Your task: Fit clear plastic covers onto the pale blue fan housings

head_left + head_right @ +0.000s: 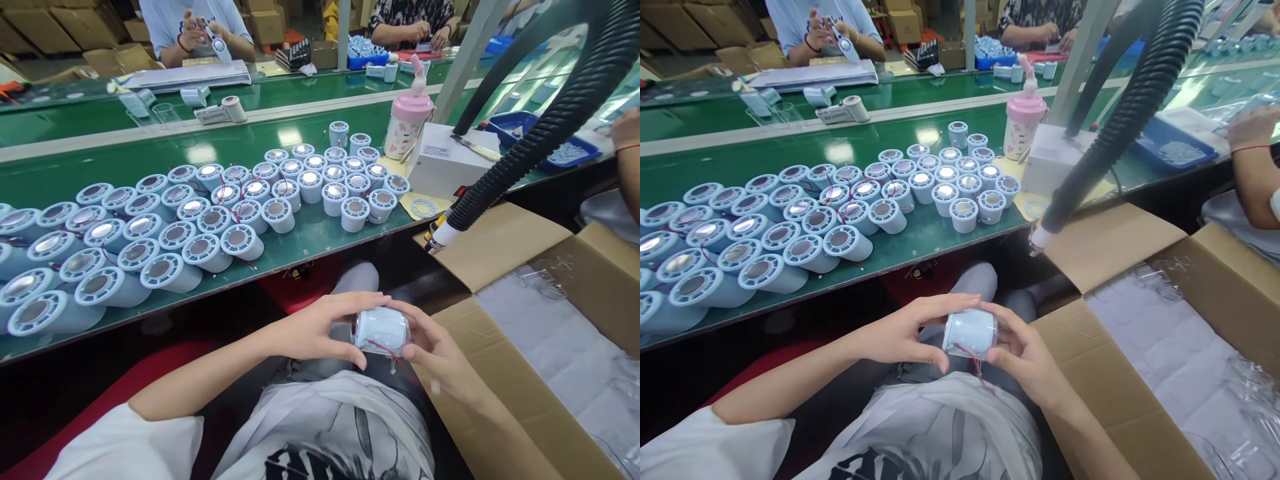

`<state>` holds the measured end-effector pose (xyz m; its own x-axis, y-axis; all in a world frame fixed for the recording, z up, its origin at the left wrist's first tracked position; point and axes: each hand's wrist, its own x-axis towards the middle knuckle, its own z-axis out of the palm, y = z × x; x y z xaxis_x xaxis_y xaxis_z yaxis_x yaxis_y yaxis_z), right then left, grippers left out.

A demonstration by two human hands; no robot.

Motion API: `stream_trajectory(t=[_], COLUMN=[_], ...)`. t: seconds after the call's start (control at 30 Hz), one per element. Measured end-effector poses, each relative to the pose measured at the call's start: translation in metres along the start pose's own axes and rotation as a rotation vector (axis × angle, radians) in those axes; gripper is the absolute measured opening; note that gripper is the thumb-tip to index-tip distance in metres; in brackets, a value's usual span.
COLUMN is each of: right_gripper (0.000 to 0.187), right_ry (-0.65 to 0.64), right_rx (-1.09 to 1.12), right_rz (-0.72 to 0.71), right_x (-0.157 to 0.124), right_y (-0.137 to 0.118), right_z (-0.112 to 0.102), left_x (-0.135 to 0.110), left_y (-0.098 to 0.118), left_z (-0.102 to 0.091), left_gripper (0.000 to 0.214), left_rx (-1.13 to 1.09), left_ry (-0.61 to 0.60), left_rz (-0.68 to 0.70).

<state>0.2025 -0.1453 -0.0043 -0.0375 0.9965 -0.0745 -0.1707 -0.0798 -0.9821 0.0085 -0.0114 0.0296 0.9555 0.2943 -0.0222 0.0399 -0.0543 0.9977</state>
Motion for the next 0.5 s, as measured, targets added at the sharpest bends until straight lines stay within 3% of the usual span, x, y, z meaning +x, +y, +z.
stream_trajectory(t=[0.1, 0.33, 0.43, 0.5], right_gripper=[0.048, 0.052, 0.055, 0.061], right_ry=[0.027, 0.100, 0.079, 0.038], right_rx=[0.196, 0.110, 0.145, 0.074], right_rz=[0.119, 0.207, 0.212, 0.207], right_x=[-0.001, 0.000, 0.005, 0.009], right_y=[-0.001, 0.007, 0.009, 0.009], right_z=[0.004, 0.005, 0.015, 0.010], left_x=[-0.002, -0.002, -0.003, -0.001], left_y=[-0.002, -0.018, -0.017, -0.011], left_z=[-0.001, 0.004, 0.002, -0.011], left_gripper=[0.078, 0.083, 0.076, 0.064], left_rx=[-0.110, -0.343, -0.384, -0.296], left_ry=[-0.046, -0.078, -0.026, 0.065], left_rz=[-0.041, -0.184, -0.293, -0.434])
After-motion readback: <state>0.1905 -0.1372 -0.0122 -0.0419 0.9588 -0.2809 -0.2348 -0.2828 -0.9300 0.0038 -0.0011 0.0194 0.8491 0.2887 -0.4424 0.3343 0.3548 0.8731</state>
